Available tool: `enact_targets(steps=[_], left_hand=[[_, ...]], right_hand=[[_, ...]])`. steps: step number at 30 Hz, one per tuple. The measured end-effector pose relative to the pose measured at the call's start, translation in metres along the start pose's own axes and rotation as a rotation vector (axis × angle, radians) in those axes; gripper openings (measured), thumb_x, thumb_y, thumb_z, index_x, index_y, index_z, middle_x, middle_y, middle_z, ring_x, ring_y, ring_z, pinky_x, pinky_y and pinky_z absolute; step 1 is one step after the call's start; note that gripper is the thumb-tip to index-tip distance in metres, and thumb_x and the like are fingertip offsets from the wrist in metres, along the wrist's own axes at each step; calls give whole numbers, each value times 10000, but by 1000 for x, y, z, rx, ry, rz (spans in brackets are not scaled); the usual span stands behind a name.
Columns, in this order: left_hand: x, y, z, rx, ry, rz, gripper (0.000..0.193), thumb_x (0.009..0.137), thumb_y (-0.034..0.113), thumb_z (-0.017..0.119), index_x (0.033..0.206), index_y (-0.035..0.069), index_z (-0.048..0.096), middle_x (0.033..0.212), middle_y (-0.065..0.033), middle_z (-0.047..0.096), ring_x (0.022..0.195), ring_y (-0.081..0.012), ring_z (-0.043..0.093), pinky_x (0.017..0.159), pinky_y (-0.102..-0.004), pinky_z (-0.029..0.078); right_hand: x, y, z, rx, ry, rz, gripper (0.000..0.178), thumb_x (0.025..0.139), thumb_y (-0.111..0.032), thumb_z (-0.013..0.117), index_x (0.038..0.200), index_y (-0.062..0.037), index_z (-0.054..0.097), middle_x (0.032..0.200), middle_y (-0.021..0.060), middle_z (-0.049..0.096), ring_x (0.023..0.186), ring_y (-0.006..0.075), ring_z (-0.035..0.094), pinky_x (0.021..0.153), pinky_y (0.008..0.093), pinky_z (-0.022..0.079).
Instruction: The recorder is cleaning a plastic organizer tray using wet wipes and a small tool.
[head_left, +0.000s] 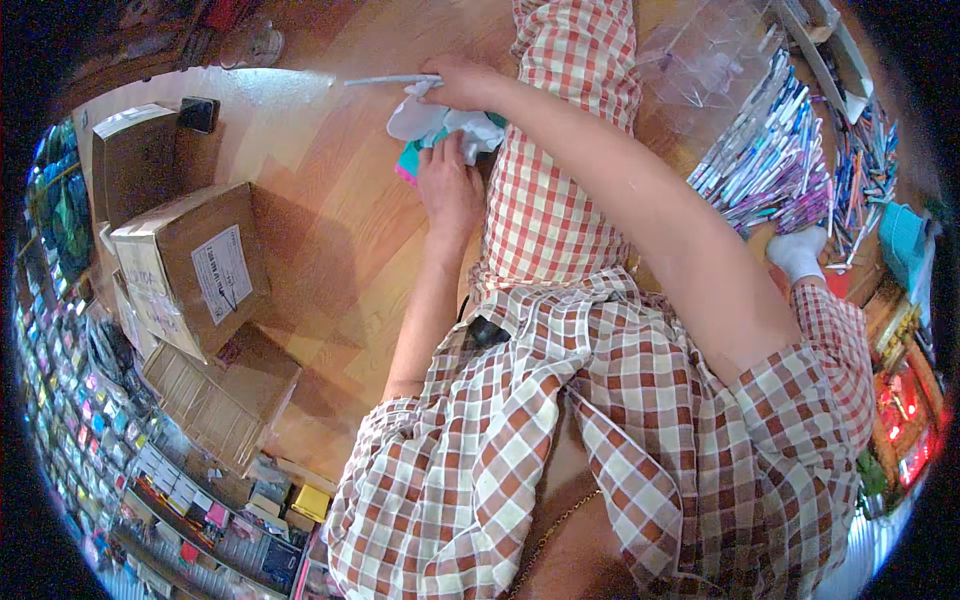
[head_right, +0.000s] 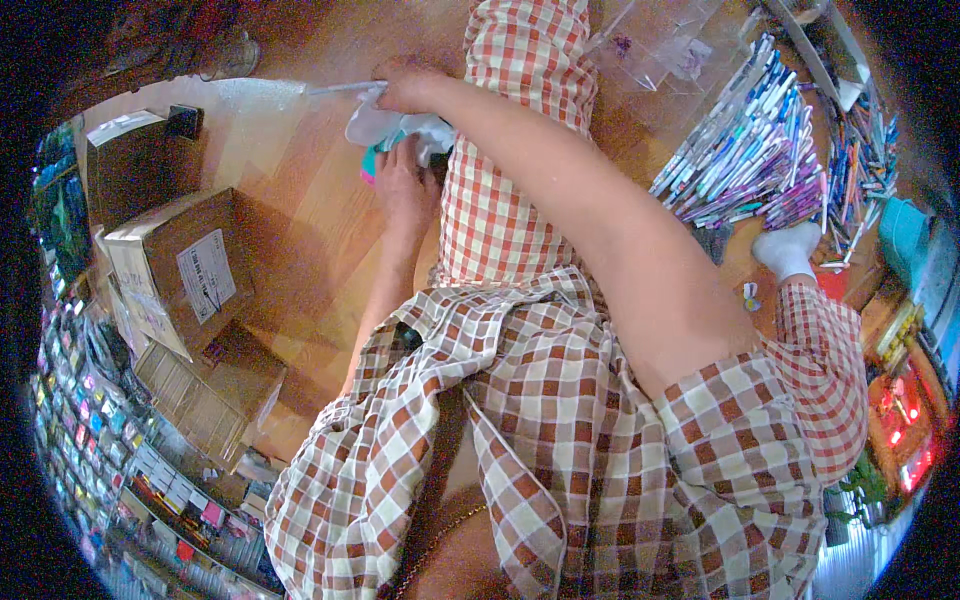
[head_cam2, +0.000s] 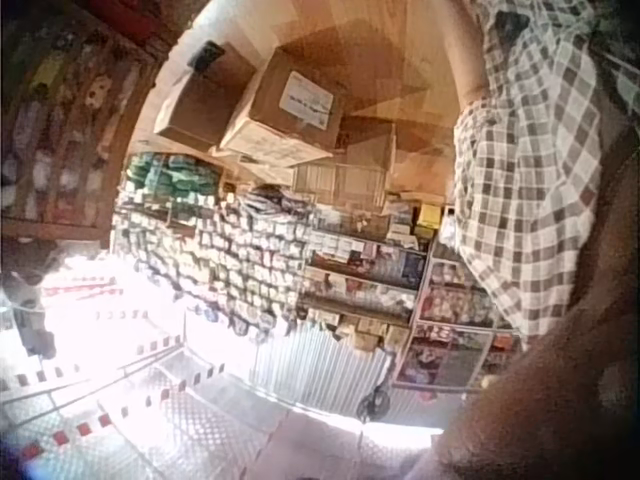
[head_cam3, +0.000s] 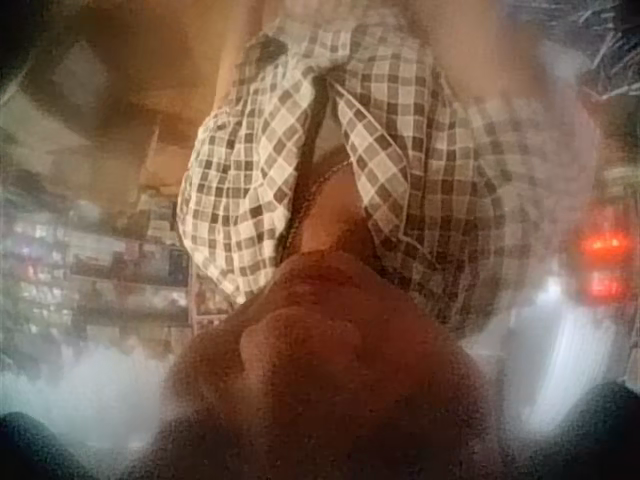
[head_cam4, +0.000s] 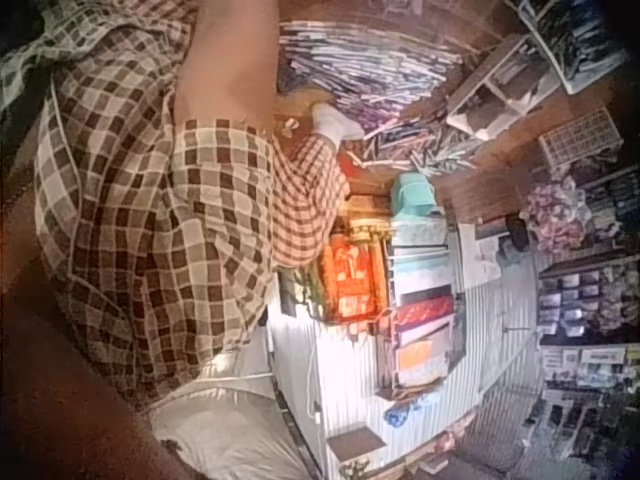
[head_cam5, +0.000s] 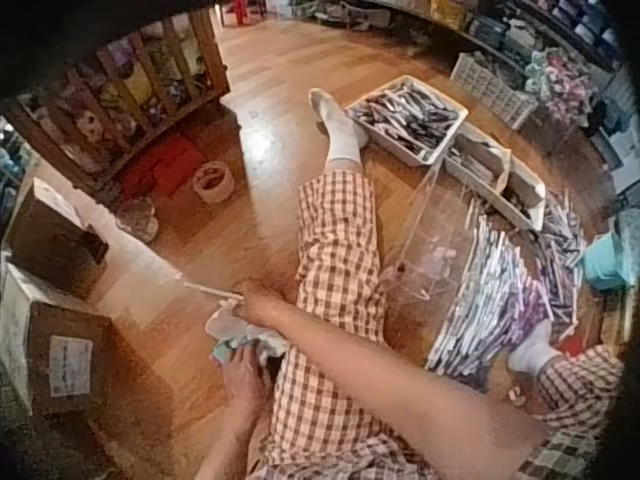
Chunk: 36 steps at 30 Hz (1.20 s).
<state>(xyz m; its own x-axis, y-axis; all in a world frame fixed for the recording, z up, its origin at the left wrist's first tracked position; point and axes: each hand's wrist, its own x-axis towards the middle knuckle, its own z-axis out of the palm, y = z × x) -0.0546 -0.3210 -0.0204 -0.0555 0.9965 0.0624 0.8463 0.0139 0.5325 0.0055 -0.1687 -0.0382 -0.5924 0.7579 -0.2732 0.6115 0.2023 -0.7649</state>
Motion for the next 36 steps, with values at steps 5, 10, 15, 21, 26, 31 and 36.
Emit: enact_targets(steps=[5, 10, 15, 21, 26, 31, 36], left_hand=[[7, -4, -8, 141, 37, -111, 380, 643, 28, 572, 1022, 43, 572, 978, -170, 556, 915, -352, 488, 822, -418, 395], [14, -1, -18, 288, 63, -133, 332, 645, 51, 593, 976, 56, 600, 890, -155, 561, 870, -333, 512, 756, -412, 431], [13, -9, -14, 39, 259, -263, 272, 652, 79, 647, 865, -13, 505, 875, -155, 519, 780, -347, 511, 678, -397, 434], [24, -33, 15, -39, 380, -500, 510, 583, 192, 735, 946, -29, 452, 949, -190, 482, 893, -338, 468, 771, -417, 388], [44, -47, 28, 31, 434, -848, 852, 516, 320, 794, 1122, -66, 338, 1120, -252, 413, 1048, -393, 387, 919, -469, 299], [60, -35, 26, -155, 443, -872, 906, 507, 346, 811, 1143, -65, 314, 1172, -265, 413, 1064, -410, 401, 946, -469, 308], [74, -52, 29, -345, 457, -525, 713, 545, 113, 723, 1122, -62, 343, 1065, -291, 441, 1039, -436, 392, 892, -485, 320]], right_hand=[[-16, -10, -13, 76, -55, -142, 329, 769, -280, 605, 1019, -68, 580, 1007, 150, 595, 949, 323, 559, 817, 386, 438], [-21, -13, -21, 50, 30, -208, 308, 771, -271, 597, 994, -58, 602, 963, 166, 607, 923, 320, 574, 784, 394, 446], [-25, -15, -29, 161, -120, -62, 305, 759, -261, 601, 984, -57, 622, 951, 179, 615, 895, 327, 586, 775, 395, 453], [-9, 1, -14, 91, -6, 118, 335, 742, -261, 611, 994, -39, 625, 943, 198, 618, 882, 326, 595, 778, 392, 462], [-15, -8, -23, 146, 63, 223, 335, 720, -248, 623, 948, -3, 634, 894, 210, 625, 851, 320, 607, 758, 394, 466], [-13, 3, -19, 333, 130, 319, 300, 702, -228, 622, 875, 16, 649, 837, 205, 631, 781, 306, 620, 698, 380, 469], [-8, 0, -14, 308, 210, 383, 326, 676, -213, 631, 873, 46, 639, 833, 216, 628, 780, 307, 622, 679, 382, 476]])
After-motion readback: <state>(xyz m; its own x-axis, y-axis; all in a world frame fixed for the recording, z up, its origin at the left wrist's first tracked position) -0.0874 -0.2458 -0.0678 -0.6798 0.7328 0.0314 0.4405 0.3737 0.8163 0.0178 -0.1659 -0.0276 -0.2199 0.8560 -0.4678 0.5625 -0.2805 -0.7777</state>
